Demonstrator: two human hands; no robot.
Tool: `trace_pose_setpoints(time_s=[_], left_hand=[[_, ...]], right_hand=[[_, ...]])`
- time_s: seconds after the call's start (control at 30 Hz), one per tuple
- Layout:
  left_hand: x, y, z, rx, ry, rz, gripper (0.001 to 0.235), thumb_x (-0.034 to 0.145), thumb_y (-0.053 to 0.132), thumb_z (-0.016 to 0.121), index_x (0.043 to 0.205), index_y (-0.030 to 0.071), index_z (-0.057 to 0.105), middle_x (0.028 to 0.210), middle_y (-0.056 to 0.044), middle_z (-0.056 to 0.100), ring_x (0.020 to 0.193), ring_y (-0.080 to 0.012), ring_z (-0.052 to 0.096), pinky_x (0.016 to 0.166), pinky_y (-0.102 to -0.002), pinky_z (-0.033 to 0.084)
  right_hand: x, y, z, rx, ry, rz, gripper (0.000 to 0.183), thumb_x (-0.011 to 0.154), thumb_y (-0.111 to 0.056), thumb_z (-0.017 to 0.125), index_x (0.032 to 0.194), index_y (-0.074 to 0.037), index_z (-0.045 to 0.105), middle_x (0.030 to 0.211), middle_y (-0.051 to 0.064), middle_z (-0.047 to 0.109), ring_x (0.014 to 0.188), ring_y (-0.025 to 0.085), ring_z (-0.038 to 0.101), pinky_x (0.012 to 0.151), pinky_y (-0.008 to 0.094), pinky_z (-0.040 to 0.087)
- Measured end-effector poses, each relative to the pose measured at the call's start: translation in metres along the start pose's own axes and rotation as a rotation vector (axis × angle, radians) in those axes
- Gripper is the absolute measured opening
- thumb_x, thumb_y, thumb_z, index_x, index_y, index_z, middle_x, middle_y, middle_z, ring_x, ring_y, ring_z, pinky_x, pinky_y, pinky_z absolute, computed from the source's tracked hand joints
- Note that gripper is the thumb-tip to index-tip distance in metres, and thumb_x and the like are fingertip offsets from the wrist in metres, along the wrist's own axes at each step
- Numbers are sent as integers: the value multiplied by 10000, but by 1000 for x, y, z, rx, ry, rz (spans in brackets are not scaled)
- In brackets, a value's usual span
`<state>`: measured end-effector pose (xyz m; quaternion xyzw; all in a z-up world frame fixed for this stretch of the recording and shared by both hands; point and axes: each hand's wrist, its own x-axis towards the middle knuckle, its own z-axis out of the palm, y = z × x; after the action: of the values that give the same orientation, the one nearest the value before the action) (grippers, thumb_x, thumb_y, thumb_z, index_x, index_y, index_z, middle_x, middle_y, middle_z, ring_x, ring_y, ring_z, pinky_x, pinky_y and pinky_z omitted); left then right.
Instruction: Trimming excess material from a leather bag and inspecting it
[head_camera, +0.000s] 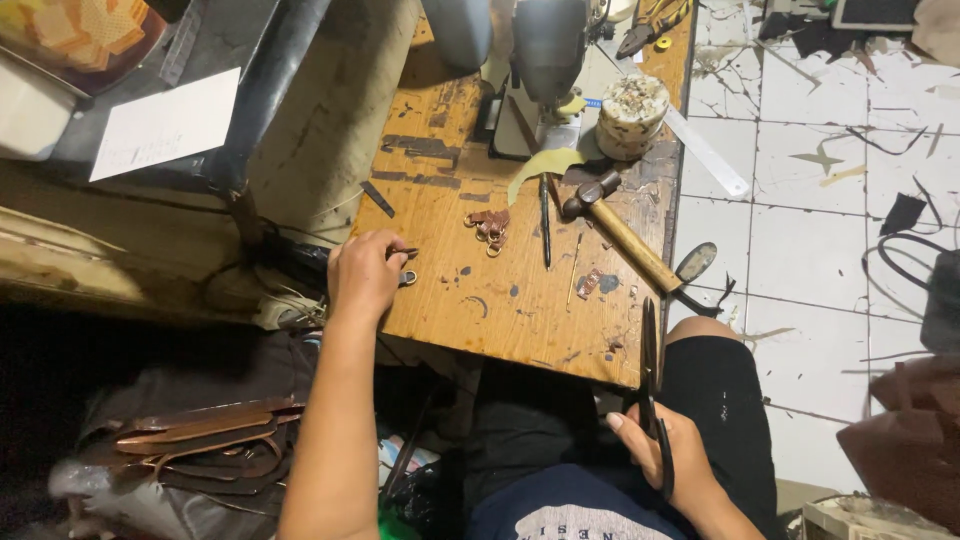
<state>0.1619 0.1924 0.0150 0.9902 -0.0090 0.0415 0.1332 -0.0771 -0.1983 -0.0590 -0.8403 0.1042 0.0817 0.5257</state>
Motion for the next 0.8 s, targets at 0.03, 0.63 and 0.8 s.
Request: trace_pose_setpoints(time_s=[0.03, 0.63, 0.8], left_hand=[[-5, 16, -13, 0, -2, 3, 58, 896, 217, 753, 928, 247, 716, 991, 22, 727, 994, -287, 634, 980, -413, 376], [-152, 184, 27, -1301, -308, -103, 183, 874, 119, 783, 1038, 42, 813, 913, -67, 805, 768, -101, 738, 723, -220, 607], [-154, 186, 24, -1235, -338, -114, 177, 856, 145, 798, 1006, 55, 829, 905, -52, 817, 786, -79, 730, 743, -215, 590]], right_hand=[[0, 2, 2, 1, 3, 3, 380, 877, -312, 747, 601, -119, 572, 541, -26, 501, 555, 102, 480, 557, 300, 418], [-9, -39, 6, 101, -276, -139, 243, 954, -228, 664, 787, -161, 501, 721, -37, 522, 660, 122, 469, 649, 299, 438], [-10, -40, 2, 118, -295, -147, 252, 945, -223, 669, 782, -159, 487, 712, -38, 497, 644, 128, 455, 633, 297, 430]])
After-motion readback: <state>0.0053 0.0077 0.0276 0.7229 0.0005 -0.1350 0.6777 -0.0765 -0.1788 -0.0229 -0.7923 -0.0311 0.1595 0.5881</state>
